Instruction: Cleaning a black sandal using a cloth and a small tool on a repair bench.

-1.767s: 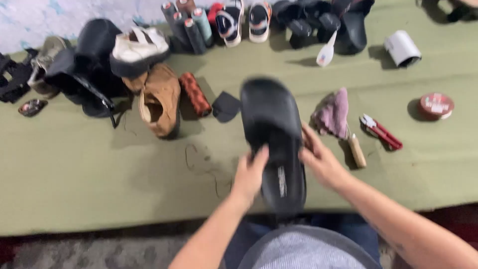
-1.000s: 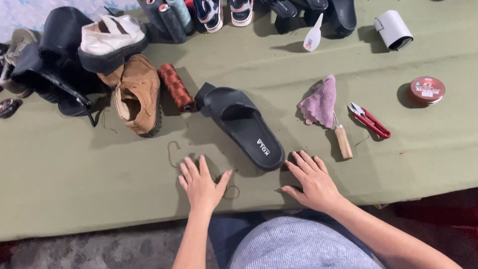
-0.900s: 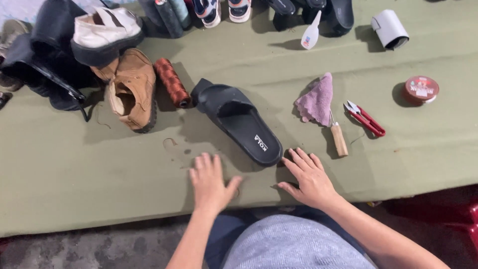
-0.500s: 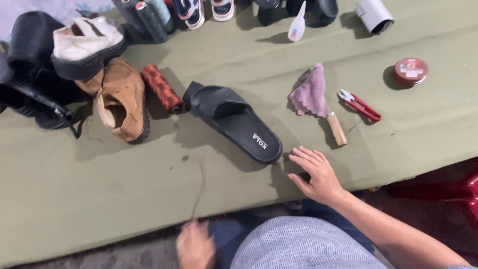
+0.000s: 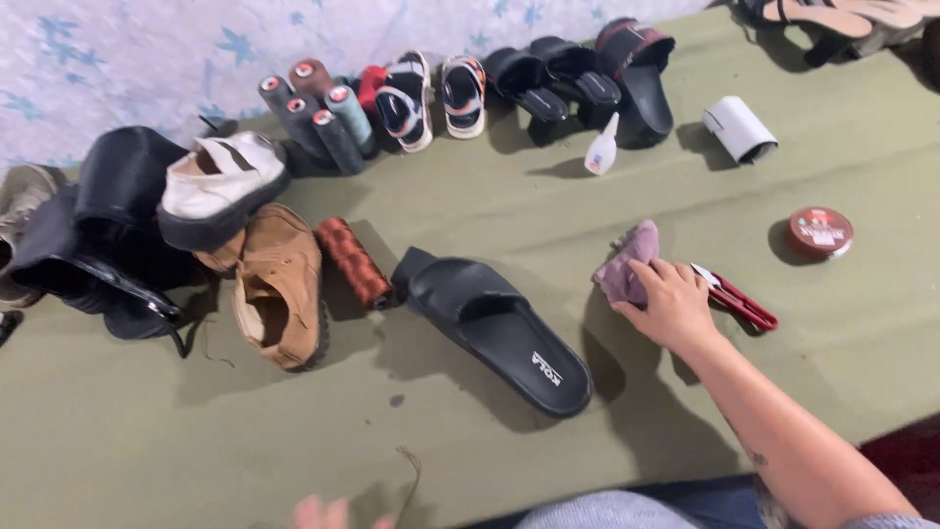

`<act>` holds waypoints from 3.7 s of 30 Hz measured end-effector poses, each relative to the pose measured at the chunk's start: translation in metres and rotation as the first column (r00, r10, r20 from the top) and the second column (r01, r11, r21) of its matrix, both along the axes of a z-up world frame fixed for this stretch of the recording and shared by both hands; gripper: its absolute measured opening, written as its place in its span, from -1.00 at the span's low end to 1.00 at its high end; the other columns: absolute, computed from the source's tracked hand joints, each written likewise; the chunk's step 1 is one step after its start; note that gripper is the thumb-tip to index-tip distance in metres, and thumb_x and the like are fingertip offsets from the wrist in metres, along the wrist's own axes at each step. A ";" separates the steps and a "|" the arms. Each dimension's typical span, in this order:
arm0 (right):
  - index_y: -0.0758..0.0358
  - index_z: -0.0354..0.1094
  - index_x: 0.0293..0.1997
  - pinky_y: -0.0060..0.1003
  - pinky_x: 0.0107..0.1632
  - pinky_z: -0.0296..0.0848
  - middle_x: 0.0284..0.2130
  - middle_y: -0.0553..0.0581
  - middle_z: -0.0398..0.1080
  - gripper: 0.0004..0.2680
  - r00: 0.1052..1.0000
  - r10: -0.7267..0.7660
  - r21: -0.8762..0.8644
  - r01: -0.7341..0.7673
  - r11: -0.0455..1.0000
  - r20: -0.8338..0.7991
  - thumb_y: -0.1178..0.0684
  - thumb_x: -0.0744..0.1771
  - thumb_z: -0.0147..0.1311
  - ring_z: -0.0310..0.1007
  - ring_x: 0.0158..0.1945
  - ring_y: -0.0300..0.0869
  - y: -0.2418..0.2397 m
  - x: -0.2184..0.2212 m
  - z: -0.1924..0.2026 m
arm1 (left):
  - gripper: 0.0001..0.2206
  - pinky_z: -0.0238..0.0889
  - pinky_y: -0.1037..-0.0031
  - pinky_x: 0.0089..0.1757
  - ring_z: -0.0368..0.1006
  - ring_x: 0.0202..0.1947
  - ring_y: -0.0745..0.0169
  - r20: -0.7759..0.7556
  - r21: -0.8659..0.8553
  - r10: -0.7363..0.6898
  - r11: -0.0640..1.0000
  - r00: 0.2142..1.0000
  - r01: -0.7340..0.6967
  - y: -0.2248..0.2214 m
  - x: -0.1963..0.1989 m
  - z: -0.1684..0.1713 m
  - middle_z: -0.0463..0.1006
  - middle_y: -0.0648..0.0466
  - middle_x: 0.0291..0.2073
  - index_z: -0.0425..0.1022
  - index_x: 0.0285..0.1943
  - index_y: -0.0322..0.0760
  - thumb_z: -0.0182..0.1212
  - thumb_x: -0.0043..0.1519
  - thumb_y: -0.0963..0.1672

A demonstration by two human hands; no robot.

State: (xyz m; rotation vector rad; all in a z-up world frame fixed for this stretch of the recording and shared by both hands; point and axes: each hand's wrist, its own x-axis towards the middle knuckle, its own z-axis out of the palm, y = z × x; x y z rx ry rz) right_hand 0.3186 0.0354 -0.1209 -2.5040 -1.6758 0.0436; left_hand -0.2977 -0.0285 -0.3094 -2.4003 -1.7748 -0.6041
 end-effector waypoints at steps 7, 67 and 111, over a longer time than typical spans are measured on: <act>-0.10 0.31 0.34 0.20 0.12 0.35 0.06 0.30 0.44 -0.56 0.999 0.014 0.026 -0.013 1.000 -0.053 -0.15 0.28 0.14 0.42 0.10 0.24 0.027 0.019 -0.009 | -0.56 0.22 0.01 0.20 0.33 0.36 0.09 0.132 -0.051 -0.016 0.998 0.991 0.023 0.001 0.133 0.094 0.50 0.17 0.28 0.63 0.12 0.17 0.27 0.05 0.12; 0.51 0.09 0.39 0.13 0.43 0.04 0.39 0.54 0.03 -0.55 0.660 0.687 0.325 -0.607 0.726 -0.302 0.21 0.31 -0.04 -0.09 0.49 0.32 -0.001 -0.132 -0.044 | -0.36 -0.30 0.24 0.43 -0.29 0.60 0.11 0.995 -0.071 0.017 0.822 0.100 0.565 0.123 0.336 0.171 -0.23 -0.08 0.62 -0.22 0.62 -0.32 -0.15 0.32 -0.13; 0.13 0.72 -0.03 -0.43 -0.31 0.35 -0.24 0.01 0.77 -0.58 0.275 0.098 -0.058 -0.507 0.860 -0.956 0.12 0.19 -0.17 0.56 -0.32 -0.28 -0.038 -0.057 0.064 | -0.48 0.06 0.20 0.34 0.19 0.45 0.01 0.881 -0.237 0.045 0.903 0.470 0.359 0.123 0.346 0.160 0.28 -0.10 0.44 0.34 0.42 -0.27 0.15 0.26 -0.03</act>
